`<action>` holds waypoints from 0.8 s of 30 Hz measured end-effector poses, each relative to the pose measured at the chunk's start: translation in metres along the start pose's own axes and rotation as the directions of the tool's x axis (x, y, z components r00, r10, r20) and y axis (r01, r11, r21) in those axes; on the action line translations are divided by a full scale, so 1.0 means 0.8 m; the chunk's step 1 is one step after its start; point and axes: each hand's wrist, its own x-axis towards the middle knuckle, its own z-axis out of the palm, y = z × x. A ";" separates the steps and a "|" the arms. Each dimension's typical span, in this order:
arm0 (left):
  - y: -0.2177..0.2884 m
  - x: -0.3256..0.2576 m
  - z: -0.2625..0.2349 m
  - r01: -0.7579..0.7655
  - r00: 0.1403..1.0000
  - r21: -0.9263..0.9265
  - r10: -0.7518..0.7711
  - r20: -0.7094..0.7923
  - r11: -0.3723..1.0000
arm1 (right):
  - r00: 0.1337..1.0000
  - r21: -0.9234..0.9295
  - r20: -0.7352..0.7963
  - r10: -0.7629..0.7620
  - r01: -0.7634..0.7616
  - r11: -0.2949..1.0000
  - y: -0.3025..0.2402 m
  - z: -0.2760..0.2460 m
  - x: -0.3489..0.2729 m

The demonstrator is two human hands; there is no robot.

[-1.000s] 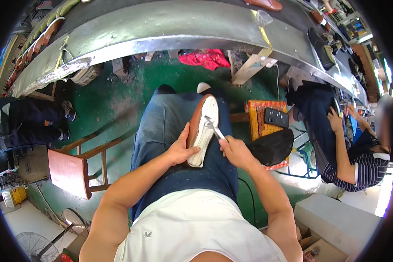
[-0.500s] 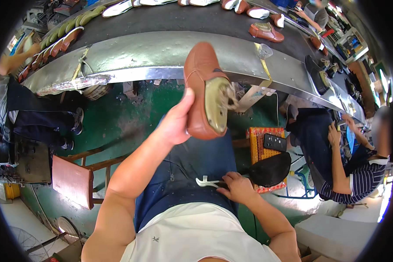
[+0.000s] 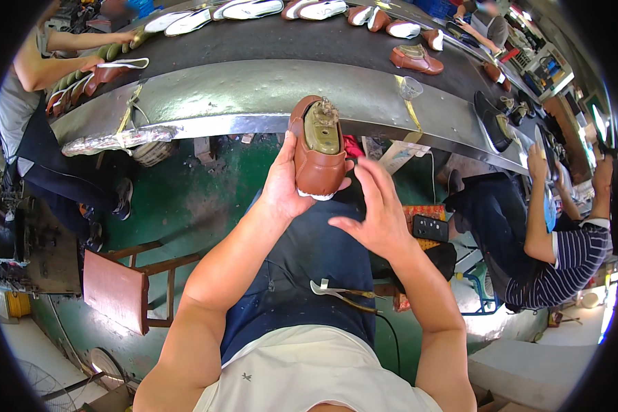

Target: The worker uses a pair of pliers to pull and trim excess material from shoe soles on a manufacturing line.

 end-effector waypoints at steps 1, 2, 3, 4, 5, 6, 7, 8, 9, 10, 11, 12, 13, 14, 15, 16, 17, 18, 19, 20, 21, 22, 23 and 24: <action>-0.002 0.000 0.005 -0.002 1.000 0.003 0.002 0.002 1.000 | 1.000 0.000 -0.003 -0.003 0.003 1.000 0.005 0.007 0.014; -0.006 0.001 0.013 -0.016 0.999 0.001 0.016 -0.039 1.000 | 0.997 -0.035 -0.041 -0.072 0.070 0.997 0.012 0.014 0.027; -0.008 0.001 0.020 -0.030 0.996 -0.001 0.030 -0.078 1.000 | 0.987 -0.074 -0.077 -0.142 0.136 0.988 0.018 0.017 0.038; -0.006 -0.002 0.023 -0.011 0.992 0.025 0.014 -0.125 1.000 | 0.986 -0.071 -0.081 -0.147 0.142 0.987 0.025 0.020 0.049; -0.007 -0.003 0.023 -0.034 0.988 0.078 0.045 -0.144 0.996 | 0.972 -0.071 -0.030 -0.232 0.230 0.971 0.030 0.022 0.060; -0.008 -0.002 0.024 -0.056 0.984 0.131 0.077 -0.161 0.990 | 0.949 -0.069 0.020 -0.316 0.316 0.946 0.034 0.023 0.070; -0.006 -0.002 0.026 -0.066 0.983 0.136 0.087 -0.161 0.988 | 0.941 -0.033 0.033 -0.336 0.337 0.941 0.035 0.025 0.077; -0.002 -0.001 0.031 -0.056 0.975 0.133 0.083 -0.208 0.990 | 0.938 -0.029 0.029 -0.344 0.345 0.938 0.037 0.024 0.084; 0.001 0.001 0.035 -0.046 0.964 0.129 0.078 -0.253 0.991 | 0.937 -0.006 0.047 -0.346 0.347 0.938 0.037 0.020 0.092; 0.007 0.005 0.037 -0.057 0.964 0.140 0.091 -0.248 0.989 | 0.934 0.015 0.061 -0.351 0.351 0.936 0.038 0.017 0.101; 0.012 0.009 0.039 -0.029 0.967 0.162 0.069 -0.247 0.986 | 0.933 0.023 0.086 -0.350 0.350 0.937 0.041 0.013 0.108; 0.017 0.013 0.040 -0.001 0.968 0.184 0.047 -0.247 0.983 | 0.929 0.024 0.077 -0.362 0.362 0.932 0.046 0.013 0.114; 0.018 0.022 0.045 0.030 0.967 0.222 0.028 -0.255 0.975 | 0.935 0.032 0.090 -0.343 0.342 0.939 0.055 0.009 0.120; 0.023 0.029 0.038 0.047 0.975 0.236 0.006 -0.221 0.971 | 0.939 0.045 0.100 -0.328 0.325 0.945 0.064 0.007 0.129; 0.029 0.038 0.019 0.085 0.989 0.238 -0.054 -0.136 0.968 | 0.938 0.010 0.114 -0.327 0.328 0.945 0.076 0.002 0.140; 0.037 0.043 0.002 0.125 0.992 0.243 -0.114 -0.058 0.962 | 0.945 0.030 0.105 -0.310 0.309 0.951 0.088 -0.001 0.153; 0.042 0.046 -0.003 0.121 0.992 0.251 -0.110 -0.056 0.961 | 0.958 0.002 0.122 -0.260 0.261 0.965 0.105 -0.007 0.166; 0.047 0.047 -0.008 0.169 0.983 0.309 -0.136 -0.126 0.936 | 0.968 -0.026 0.139 -0.207 0.213 0.977 0.124 -0.012 0.182; 0.052 0.047 -0.015 0.222 0.967 0.360 -0.157 -0.200 0.906 | 0.971 -0.060 0.093 -0.218 0.225 0.973 0.145 -0.014 0.199; 0.056 0.047 -0.028 0.222 0.967 0.365 -0.157 -0.200 0.904 | 0.971 -0.139 0.050 -0.233 0.238 0.961 0.177 -0.016 0.217; 0.062 0.044 -0.044 0.274 0.956 0.388 -0.204 -0.212 0.880 | 0.973 -0.187 0.015 -0.229 0.228 0.956 0.211 -0.016 0.235; 0.069 0.043 -0.055 0.325 0.942 0.412 -0.252 -0.223 0.851 | 0.974 -0.238 -0.021 -0.226 0.215 0.947 0.246 -0.017 0.257; 0.078 0.040 -0.063 0.325 0.941 0.416 -0.250 -0.227 0.849 | 0.984 -0.305 -0.046 -0.173 0.151 0.940 0.286 -0.011 0.279; 0.080 0.045 -0.070 0.360 0.932 0.440 -0.292 -0.216 0.822 | 0.991 -0.392 -0.066 -0.114 0.079 0.917 0.325 -0.018 0.298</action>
